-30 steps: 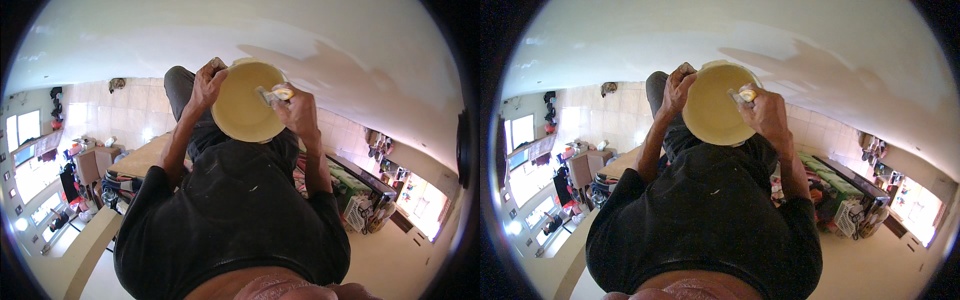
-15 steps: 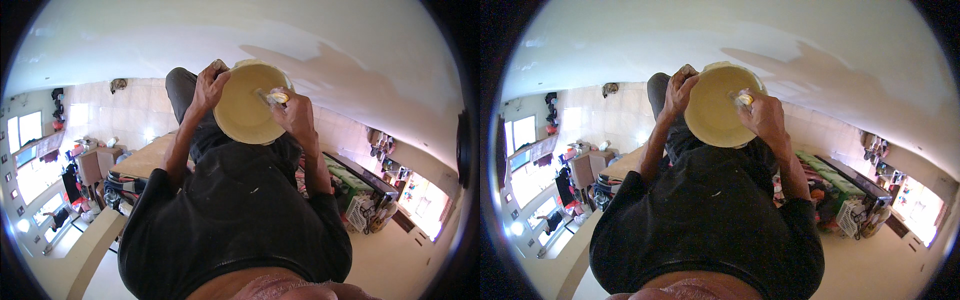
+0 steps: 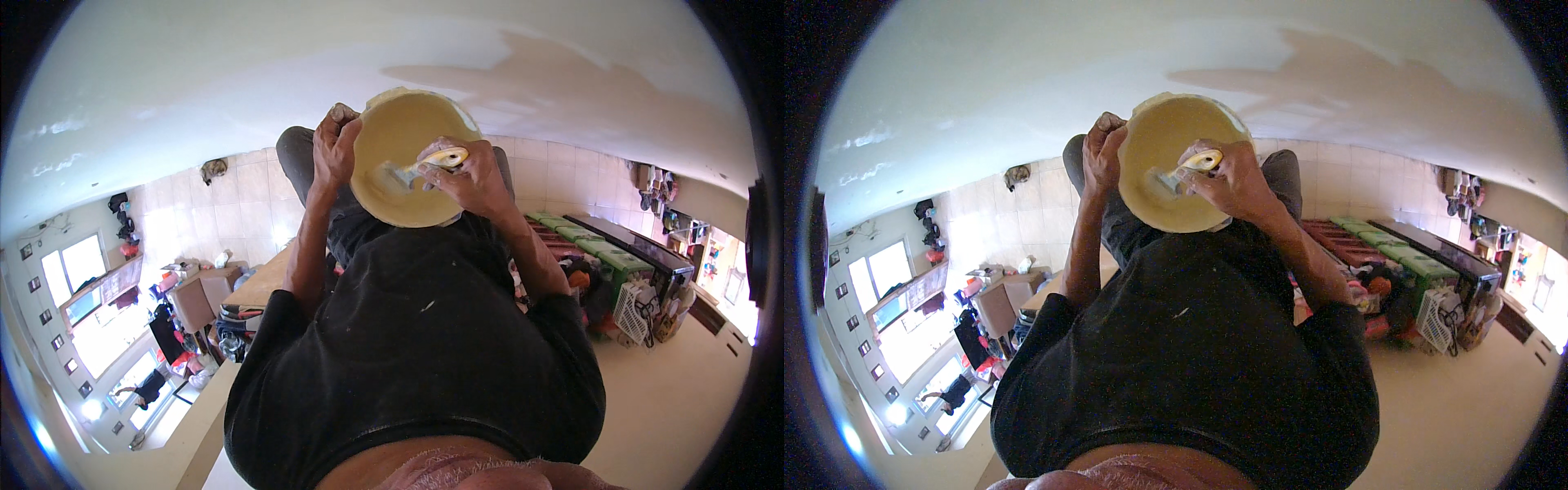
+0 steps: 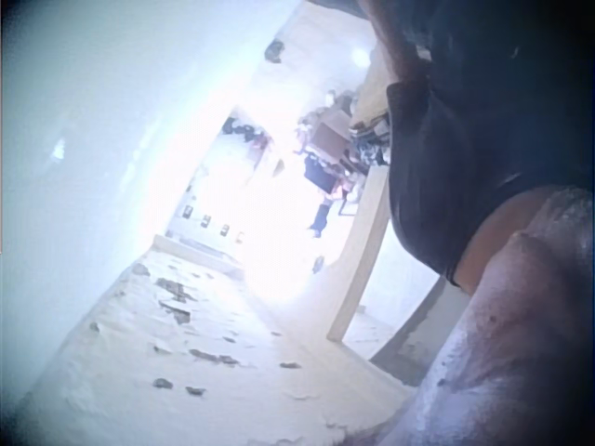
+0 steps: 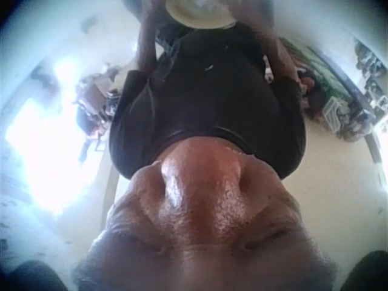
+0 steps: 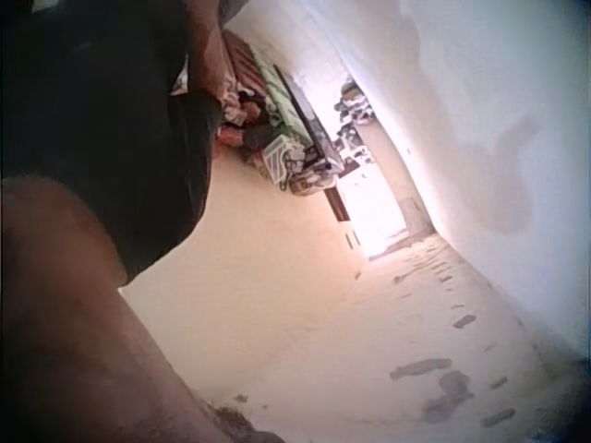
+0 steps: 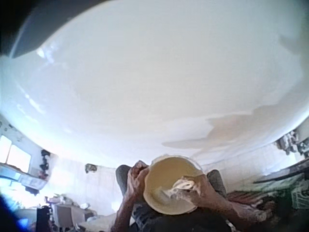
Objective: The person paints a wall using a paintbrush and a bucket of paint, repeatedly dipping the brush into the bucket and applying paint to the surface in long strokes.
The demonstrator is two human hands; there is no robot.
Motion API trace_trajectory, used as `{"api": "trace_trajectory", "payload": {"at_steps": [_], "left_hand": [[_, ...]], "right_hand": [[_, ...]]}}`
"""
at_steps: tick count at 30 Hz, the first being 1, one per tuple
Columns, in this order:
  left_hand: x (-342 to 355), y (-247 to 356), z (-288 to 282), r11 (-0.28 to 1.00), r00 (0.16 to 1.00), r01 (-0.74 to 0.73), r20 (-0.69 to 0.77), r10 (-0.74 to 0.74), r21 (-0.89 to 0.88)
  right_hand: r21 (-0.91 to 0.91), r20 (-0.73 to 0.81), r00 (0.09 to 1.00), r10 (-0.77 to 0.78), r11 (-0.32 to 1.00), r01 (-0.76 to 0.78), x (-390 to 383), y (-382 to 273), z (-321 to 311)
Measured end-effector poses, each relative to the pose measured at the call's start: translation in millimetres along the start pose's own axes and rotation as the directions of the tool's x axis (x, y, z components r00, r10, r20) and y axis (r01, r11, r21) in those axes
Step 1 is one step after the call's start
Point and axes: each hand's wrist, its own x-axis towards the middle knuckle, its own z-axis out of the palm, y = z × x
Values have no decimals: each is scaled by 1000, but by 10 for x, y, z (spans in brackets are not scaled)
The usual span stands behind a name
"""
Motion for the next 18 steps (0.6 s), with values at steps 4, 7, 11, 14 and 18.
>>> {"api": "trace_trajectory", "payload": {"at_steps": [4,7,11,14,18], "left_hand": [[16,191,-22,988,990,138,20,-137,-64],[27,148,-5,999,999,46,12,-45,-16],[24,181,-31,993,996,92,20,-91,-73],[8,157,-33,993,994,103,31,-102,-49],[17,165,-25,976,986,165,41,-161,-141]], "right_hand": [[-281,-47,942,-332,909,307,64,13,-122],[-462,30,840,-542,738,492,115,116,-193],[-591,-1,797,-604,643,486,-34,51,-292],[-492,-242,803,-544,782,382,-197,28,-327],[-229,-190,959,-212,959,166,-238,52,-239]]}}
